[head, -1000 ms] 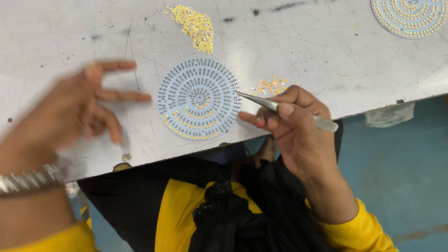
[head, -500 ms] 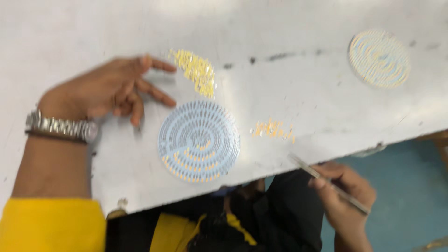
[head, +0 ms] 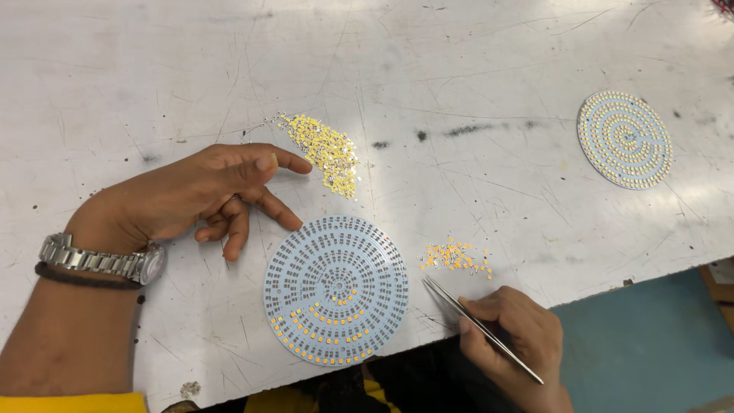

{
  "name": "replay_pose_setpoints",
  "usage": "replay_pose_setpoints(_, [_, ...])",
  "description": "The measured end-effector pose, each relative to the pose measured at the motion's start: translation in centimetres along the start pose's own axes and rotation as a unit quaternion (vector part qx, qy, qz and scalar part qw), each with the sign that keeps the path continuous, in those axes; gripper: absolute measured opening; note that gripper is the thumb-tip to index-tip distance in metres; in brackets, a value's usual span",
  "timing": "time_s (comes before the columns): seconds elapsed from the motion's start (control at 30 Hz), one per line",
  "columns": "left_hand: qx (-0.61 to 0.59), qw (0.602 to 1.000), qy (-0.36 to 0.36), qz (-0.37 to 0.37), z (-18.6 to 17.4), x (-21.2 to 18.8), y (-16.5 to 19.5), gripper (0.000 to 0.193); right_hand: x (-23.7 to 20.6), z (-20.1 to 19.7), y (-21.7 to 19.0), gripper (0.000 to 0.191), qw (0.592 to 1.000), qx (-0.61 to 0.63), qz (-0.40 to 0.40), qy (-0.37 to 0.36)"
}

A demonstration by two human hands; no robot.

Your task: The person uses tweezers to pick up small yellow LED components from a pile and places them into designated slots on a circular LED board. The person repeats this process, gradually filling the board with LEDs.

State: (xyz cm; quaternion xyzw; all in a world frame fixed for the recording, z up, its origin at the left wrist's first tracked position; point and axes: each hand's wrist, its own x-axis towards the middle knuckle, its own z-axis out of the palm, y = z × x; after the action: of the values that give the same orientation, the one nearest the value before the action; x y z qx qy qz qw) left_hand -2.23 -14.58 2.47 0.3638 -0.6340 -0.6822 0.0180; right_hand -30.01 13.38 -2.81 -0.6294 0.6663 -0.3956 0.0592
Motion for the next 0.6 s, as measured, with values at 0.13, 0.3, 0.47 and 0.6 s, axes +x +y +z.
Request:
replay_pose_setpoints(0.13, [0.003,1.000,-0.005,0.003,0.2,0.0,0.2,0.088,0.7,0.2,-0.5,0.016,1.000,0.001,0.016,-0.003])
replay_pose_setpoints(0.3, [0.014,1.000,-0.003,-0.001,0.3,-0.1,0.2,0.092,0.8,-0.1,-0.4,0.017,0.999,0.009,0.020,-0.025])
replay_pose_setpoints(0.47, [0.015,1.000,0.001,-0.006,0.2,0.1,-0.3,0.095,0.8,-0.5,-0.3,0.017,0.997,0.033,0.054,-0.038])
replay_pose_setpoints(0.6, [0.001,1.000,-0.022,0.012,-0.8,0.3,-1.9,0.081,0.6,-0.3,0.1,0.019,0.995,0.052,0.064,-0.057])
